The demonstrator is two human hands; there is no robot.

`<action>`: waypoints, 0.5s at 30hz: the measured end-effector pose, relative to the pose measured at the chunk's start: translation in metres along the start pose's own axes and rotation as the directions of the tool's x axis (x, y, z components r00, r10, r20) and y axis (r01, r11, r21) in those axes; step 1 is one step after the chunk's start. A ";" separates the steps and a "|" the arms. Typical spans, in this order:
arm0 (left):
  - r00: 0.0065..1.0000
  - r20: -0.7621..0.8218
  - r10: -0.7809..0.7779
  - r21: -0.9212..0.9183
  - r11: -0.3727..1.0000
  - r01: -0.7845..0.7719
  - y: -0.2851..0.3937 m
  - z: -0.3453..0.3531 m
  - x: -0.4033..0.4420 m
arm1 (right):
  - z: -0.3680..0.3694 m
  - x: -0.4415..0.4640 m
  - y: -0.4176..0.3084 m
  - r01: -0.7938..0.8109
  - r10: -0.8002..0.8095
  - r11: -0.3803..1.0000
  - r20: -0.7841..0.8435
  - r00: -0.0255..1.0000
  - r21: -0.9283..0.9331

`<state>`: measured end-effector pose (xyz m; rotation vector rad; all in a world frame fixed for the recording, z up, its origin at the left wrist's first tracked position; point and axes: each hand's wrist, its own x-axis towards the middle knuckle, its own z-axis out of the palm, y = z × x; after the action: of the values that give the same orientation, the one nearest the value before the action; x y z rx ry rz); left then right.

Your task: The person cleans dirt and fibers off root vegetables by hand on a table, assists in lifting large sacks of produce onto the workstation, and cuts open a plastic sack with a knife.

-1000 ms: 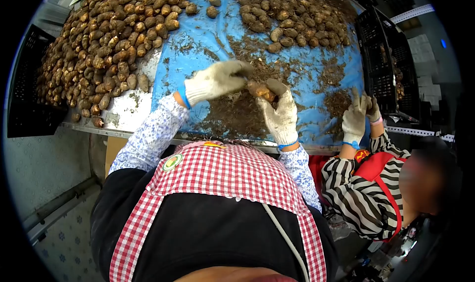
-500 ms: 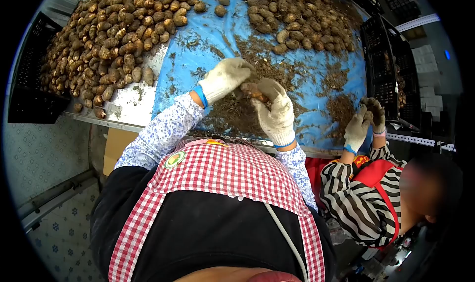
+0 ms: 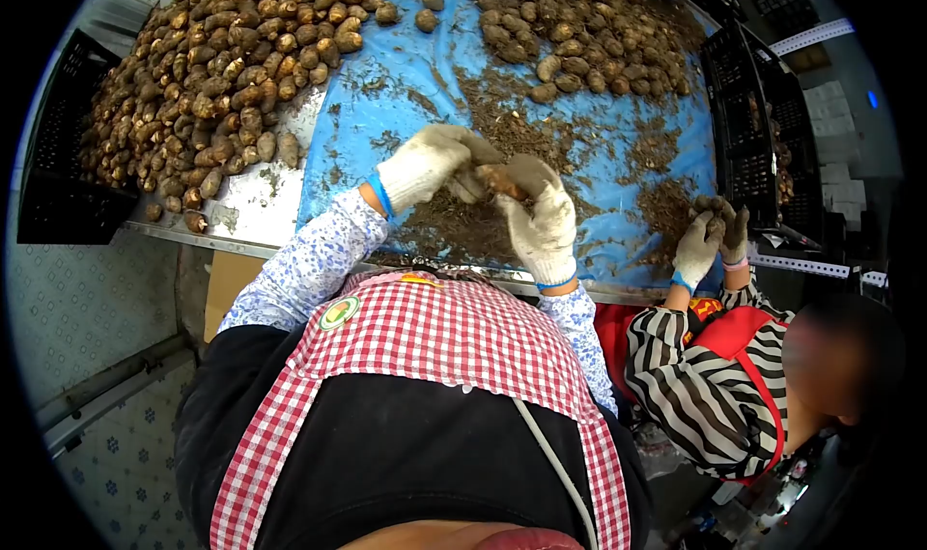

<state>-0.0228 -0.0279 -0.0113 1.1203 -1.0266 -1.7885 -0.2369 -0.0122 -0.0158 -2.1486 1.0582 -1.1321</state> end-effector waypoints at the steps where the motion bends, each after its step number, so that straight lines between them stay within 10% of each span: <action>1: 1.000 0.030 -0.004 -0.057 0.998 0.005 0.003 0.002 -0.003 | 0.002 -0.005 0.003 -0.153 0.154 0.988 -0.045 0.987 0.019; 4: 0.983 0.182 -0.009 -0.195 0.980 0.045 0.008 0.006 -0.010 | -0.004 0.003 0.001 -0.041 0.041 0.998 -0.012 0.999 -0.049; 9: 0.996 0.076 0.041 0.084 0.995 -0.048 0.002 0.022 -0.006 | -0.001 0.016 -0.005 0.155 -0.156 0.986 -0.028 0.987 -0.060; 12: 0.995 -0.024 -0.097 0.351 0.931 0.099 0.015 0.027 -0.022 | 0.007 0.006 0.001 -0.154 0.153 0.988 -0.029 0.988 -0.030; 15: 0.993 -0.058 -0.107 0.141 0.983 0.114 0.009 0.018 -0.029 | 0.008 0.004 0.005 -0.267 0.302 0.918 -0.081 0.950 0.293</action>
<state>-0.0285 -0.0014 0.0113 1.3271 -1.0970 -1.7855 -0.2307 -0.0180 -0.0219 -1.6616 1.1461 -1.2050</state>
